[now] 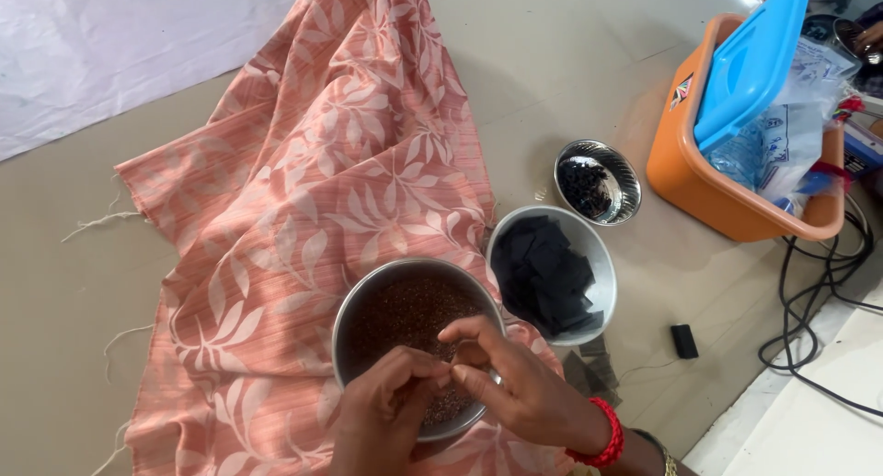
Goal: Sorting impurities out of a bowl of seeds by hand.
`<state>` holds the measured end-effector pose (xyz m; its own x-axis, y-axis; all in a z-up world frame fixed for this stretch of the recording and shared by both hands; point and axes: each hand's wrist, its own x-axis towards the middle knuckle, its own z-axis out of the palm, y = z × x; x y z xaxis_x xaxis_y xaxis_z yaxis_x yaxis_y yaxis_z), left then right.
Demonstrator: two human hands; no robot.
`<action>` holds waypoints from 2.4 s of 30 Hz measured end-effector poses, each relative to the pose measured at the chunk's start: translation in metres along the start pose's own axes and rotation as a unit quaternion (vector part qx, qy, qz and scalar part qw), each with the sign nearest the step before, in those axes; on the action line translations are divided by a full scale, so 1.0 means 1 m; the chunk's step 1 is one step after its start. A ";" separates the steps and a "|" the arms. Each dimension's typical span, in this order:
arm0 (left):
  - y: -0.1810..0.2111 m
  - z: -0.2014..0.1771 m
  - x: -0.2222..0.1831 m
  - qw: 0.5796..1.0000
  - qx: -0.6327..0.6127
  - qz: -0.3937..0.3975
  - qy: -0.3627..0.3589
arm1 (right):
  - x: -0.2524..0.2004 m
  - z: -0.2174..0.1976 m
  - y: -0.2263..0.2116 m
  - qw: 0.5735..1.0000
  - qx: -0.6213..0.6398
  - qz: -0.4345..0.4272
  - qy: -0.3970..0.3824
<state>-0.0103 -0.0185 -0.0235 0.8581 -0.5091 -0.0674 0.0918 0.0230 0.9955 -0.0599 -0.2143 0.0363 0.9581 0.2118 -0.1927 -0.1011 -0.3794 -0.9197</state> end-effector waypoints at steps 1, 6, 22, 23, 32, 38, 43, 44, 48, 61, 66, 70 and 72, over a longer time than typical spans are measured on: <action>-0.001 0.001 -0.001 0.997 0.013 0.074 -0.004 | 0.001 0.000 0.002 0.996 0.089 0.012 -0.003; 0.006 0.009 0.004 0.983 0.129 0.133 0.016 | 0.008 -0.028 0.006 0.992 0.111 0.042 0.038; 0.010 0.002 0.010 0.988 0.134 -0.066 0.047 | 0.026 -0.191 0.244 0.885 -0.304 0.212 0.283; 0.009 0.002 0.011 0.988 0.135 -0.065 0.048 | 0.029 -0.183 0.255 0.885 -0.303 0.211 0.284; 0.000 -0.002 0.008 0.989 0.125 -0.067 0.046 | 0.044 -0.127 0.279 0.865 -0.293 0.188 0.362; 0.004 -0.001 0.007 0.990 0.122 -0.060 0.045 | 0.023 -0.133 0.266 0.870 -0.180 0.169 0.427; 0.003 -0.002 0.005 0.991 0.123 -0.040 0.039 | 0.021 -0.141 0.263 0.894 -0.164 0.136 0.395; 0.003 -0.002 0.004 0.991 0.124 -0.040 0.041 | 0.026 -0.142 0.262 0.895 -0.163 0.134 0.393; 0.008 -0.004 0.004 0.992 0.106 -0.058 0.047 | 0.044 -0.141 0.250 0.927 -0.028 0.125 0.354; 0.009 0.001 0.005 0.990 0.113 -0.071 0.041 | 0.035 -0.145 0.282 0.776 -0.469 0.101 0.410; 0.006 0.000 0.004 0.990 0.112 -0.071 0.047 | 0.078 -0.104 0.213 0.782 -0.433 0.202 0.400; 0.007 0.001 0.006 0.990 0.106 -0.088 0.025 | 0.089 -0.101 0.236 0.775 -0.425 0.218 0.413; 0.007 -0.001 0.005 0.991 0.101 -0.086 0.032 | 0.085 -0.106 0.258 0.771 -0.429 0.215 0.418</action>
<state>-0.0050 -0.0204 -0.0172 0.8692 -0.4348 -0.2356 0.1424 -0.2362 0.9612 0.0242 -0.3899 -0.1811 0.7595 -0.6185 0.2016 -0.5868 -0.7851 -0.1982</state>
